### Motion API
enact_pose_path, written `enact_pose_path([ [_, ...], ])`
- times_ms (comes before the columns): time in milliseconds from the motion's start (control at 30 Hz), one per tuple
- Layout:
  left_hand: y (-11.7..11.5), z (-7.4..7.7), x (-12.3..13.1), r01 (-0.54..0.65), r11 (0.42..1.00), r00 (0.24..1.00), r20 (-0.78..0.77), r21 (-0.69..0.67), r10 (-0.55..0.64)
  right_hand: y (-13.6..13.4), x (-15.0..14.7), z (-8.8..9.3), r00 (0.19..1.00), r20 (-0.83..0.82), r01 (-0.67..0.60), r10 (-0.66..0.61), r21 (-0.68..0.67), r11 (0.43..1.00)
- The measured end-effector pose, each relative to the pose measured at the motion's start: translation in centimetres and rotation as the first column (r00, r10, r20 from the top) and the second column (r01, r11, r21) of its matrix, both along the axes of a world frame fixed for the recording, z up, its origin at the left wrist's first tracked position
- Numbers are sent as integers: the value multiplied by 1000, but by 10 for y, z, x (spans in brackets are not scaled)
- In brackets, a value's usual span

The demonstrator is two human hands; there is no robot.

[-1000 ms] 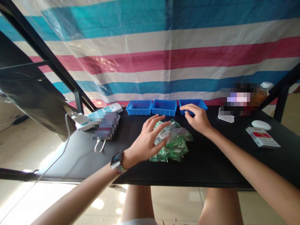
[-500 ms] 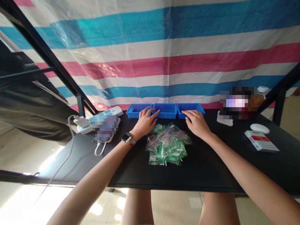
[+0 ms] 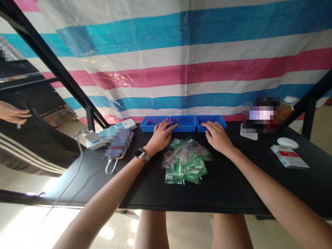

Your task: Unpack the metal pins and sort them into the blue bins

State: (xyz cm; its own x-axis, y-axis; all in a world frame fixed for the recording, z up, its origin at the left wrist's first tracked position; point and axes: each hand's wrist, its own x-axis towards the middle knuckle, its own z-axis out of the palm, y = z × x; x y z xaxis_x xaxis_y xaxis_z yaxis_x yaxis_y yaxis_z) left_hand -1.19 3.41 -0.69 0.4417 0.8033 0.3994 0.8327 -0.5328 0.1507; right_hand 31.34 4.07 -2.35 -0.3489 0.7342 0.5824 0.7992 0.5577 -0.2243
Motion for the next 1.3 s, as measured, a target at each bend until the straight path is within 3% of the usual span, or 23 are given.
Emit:
enact_pose_path([
  [500, -1, 2, -1, -21, 1000, 1000, -2, 1, 21, 2, 0, -7, 1000, -8, 17, -17, -12, 1000],
  [633, 2, 0, -4, -138, 988, 989, 70, 75, 133, 1, -2, -7, 1000, 1, 13, -13, -19, 1000],
  [733, 6, -2, -6, -214, 976, 975, 72, 43, 211, 1, -2, -8, 1000, 1, 16, -16, -15, 1000],
  [1033, 10, -6, -8, -186, 982, 978, 96, -26, 187, -1, -4, -7, 1000, 6, 14, -14, -16, 1000],
  [1300, 7, -1, -9, -181, 981, 978, 91, -71, 187, -1, -3, -5, 1000, 11, -2, 2, -24, 1000],
])
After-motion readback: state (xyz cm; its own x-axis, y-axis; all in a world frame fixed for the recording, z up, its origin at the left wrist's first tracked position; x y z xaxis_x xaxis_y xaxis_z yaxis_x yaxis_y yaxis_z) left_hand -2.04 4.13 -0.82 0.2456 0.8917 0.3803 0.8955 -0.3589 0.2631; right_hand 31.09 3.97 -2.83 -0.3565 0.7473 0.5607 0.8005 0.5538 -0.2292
